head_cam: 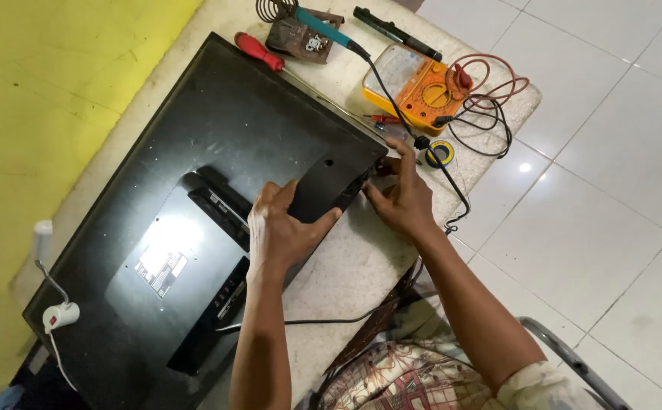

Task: The person works on the back of a flat-screen television placed on a workbench. They use a screwdriver to remove screws from the casing and manipulate the back panel, occasionally repositioning the television to access different areas.

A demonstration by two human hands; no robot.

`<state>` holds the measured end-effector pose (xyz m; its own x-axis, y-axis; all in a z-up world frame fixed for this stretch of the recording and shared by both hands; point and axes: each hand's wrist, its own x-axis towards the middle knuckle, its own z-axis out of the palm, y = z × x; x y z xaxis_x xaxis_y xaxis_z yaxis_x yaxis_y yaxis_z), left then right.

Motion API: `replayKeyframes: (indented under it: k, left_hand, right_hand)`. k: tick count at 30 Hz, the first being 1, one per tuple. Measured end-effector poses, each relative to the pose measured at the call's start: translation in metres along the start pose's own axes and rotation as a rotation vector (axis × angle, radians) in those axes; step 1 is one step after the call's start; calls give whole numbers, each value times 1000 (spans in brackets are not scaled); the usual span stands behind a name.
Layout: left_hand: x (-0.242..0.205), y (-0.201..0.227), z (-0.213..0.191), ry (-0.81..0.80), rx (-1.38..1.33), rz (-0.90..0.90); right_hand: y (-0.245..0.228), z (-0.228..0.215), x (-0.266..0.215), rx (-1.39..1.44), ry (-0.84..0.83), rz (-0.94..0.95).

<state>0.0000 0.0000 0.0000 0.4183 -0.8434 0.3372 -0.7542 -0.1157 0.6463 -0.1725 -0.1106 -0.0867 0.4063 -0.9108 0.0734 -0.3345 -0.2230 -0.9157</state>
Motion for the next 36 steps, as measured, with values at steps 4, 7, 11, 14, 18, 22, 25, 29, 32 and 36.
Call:
replayKeyframes:
  k: [4,7,11,14,18,22,25,29,32,36]
  left_hand:
    - [0,-1,0,-13,29,5]
    - [-1,-3,2,4,11,-24]
    - [0,-5,4,-24,90,-36]
    - [0,-4,3,-33,94,-56]
    - [-1,-4,3,-36,76,-78]
    - [-2,-6,2,-51,2,-103]
    - [-1,-4,1,-69,130,-38]
    - [0,3,1,-42,-65,-91]
    - [0,5,1,-36,-58,-75]
    - [3,7,0,-18,-34,-21]
  right_hand:
    - [12,8,1,-24,33,-47]
    - [21,13,2,-70,103,-101]
    - [23,14,1,-116,141,-206]
    - [29,18,1,-123,150,-217]
    - [41,22,-2,-87,172,-161]
    - [50,24,-1,-64,177,-146]
    - [59,26,1,-146,176,-273]
    - [62,27,1,-194,179,-304]
    - [54,24,0,-163,174,-278]
    - [46,21,-1,-138,174,-252]
